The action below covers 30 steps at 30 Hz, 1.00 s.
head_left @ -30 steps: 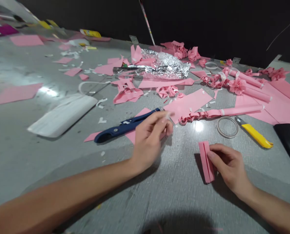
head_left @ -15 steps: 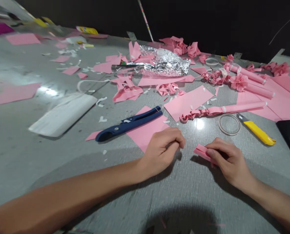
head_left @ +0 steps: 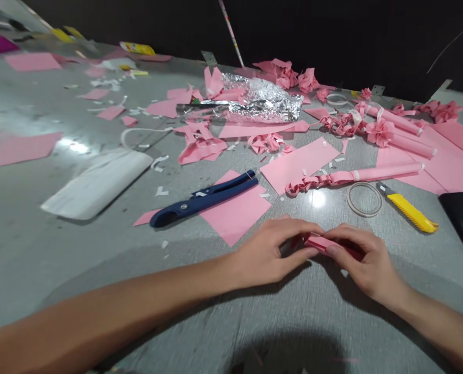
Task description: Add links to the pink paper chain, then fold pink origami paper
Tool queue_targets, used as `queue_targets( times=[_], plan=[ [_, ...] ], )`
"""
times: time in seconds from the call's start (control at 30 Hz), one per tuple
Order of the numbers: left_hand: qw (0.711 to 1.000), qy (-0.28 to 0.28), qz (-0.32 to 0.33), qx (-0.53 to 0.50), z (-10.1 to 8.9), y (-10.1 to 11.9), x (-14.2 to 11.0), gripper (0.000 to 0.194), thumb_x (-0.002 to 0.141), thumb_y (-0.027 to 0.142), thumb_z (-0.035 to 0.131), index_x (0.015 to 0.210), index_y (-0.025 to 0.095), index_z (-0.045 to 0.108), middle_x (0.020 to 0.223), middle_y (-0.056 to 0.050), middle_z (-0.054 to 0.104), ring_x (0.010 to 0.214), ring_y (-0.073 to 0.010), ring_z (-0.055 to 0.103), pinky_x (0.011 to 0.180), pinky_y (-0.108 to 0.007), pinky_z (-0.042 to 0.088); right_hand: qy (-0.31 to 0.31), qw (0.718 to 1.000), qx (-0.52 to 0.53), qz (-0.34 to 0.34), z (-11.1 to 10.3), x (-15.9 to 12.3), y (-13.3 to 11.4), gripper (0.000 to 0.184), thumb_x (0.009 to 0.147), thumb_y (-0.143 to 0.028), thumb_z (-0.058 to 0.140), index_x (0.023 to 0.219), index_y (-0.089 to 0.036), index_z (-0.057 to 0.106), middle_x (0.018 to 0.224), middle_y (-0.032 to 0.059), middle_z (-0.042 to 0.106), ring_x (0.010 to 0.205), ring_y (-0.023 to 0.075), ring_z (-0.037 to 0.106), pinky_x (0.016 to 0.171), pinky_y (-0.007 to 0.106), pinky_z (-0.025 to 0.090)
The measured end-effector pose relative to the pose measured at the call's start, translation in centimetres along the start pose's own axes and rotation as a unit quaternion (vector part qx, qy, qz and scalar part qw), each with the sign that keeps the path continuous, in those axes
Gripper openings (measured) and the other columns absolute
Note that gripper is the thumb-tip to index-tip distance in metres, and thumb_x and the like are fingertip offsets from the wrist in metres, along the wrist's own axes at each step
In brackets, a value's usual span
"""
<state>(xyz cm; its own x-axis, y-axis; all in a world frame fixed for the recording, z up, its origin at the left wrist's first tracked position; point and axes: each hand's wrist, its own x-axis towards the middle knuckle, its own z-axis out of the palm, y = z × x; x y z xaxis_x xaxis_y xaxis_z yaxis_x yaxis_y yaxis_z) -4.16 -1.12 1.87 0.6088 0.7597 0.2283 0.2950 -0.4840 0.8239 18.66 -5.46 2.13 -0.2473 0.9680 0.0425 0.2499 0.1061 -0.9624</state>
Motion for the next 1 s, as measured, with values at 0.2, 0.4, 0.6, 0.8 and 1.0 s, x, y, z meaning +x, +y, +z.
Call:
queue_targets(
  times=[0.2,0.4,0.6,0.8,1.0],
  plan=[
    [0.994,0.021,-0.085,-0.071,-0.12,0.09,0.34,0.011,0.095,0.024,0.063,0.101,0.021,0.072,0.086,0.000,0.076,0.075,-0.0149,0.067,0.070,-0.025,0.051,0.036,0.996,0.026,0.074,-0.11,0.05,0.09,0.015,0.087,-0.031,0.079,0.098,-0.021,0.080,0.082,0.0035,0.079,0.066,0.0179,0.071,0.059,0.029,0.056],
    [0.995,-0.025,-0.068,-0.069,-0.39,0.17,0.52,0.023,0.095,0.026,0.062,0.113,0.020,0.074,0.092,-0.003,0.078,0.077,-0.0168,0.068,0.069,-0.027,0.051,0.006,0.985,0.109,0.137,0.03,0.10,0.16,0.022,0.091,-0.039,0.076,0.098,-0.019,0.076,0.061,0.0010,0.074,0.055,0.0175,0.071,0.053,0.028,0.057],
    [0.986,-0.063,-0.115,-0.099,-0.32,0.18,0.64,0.026,0.102,0.031,0.058,0.106,0.018,0.080,0.076,-0.001,0.075,0.067,-0.0141,0.065,0.063,-0.023,0.047,-0.006,0.981,0.116,0.157,-0.01,0.08,0.00,0.033,0.089,-0.049,0.080,0.101,-0.018,0.078,0.065,0.0056,0.079,0.056,0.0194,0.074,0.050,0.028,0.056],
    [0.988,-0.050,-0.116,-0.091,-0.14,0.12,0.59,0.024,0.099,0.029,0.060,0.105,0.018,0.082,0.075,-0.001,0.074,0.066,-0.0138,0.063,0.062,-0.023,0.045,0.000,0.979,0.132,0.157,0.13,0.10,0.03,0.034,0.090,-0.049,0.080,0.097,-0.016,0.079,0.063,0.0058,0.078,0.053,0.0176,0.072,0.049,0.027,0.057],
    [0.978,-0.081,-0.136,-0.139,-0.26,0.08,0.64,0.025,0.101,0.038,0.066,0.110,0.020,0.080,0.075,0.000,0.074,0.066,-0.0137,0.066,0.062,-0.023,0.047,0.002,0.979,0.137,0.151,0.17,0.00,0.04,0.031,0.092,-0.049,0.078,0.097,-0.018,0.080,0.062,0.0038,0.076,0.052,0.0168,0.072,0.048,0.026,0.056]
  ],
)
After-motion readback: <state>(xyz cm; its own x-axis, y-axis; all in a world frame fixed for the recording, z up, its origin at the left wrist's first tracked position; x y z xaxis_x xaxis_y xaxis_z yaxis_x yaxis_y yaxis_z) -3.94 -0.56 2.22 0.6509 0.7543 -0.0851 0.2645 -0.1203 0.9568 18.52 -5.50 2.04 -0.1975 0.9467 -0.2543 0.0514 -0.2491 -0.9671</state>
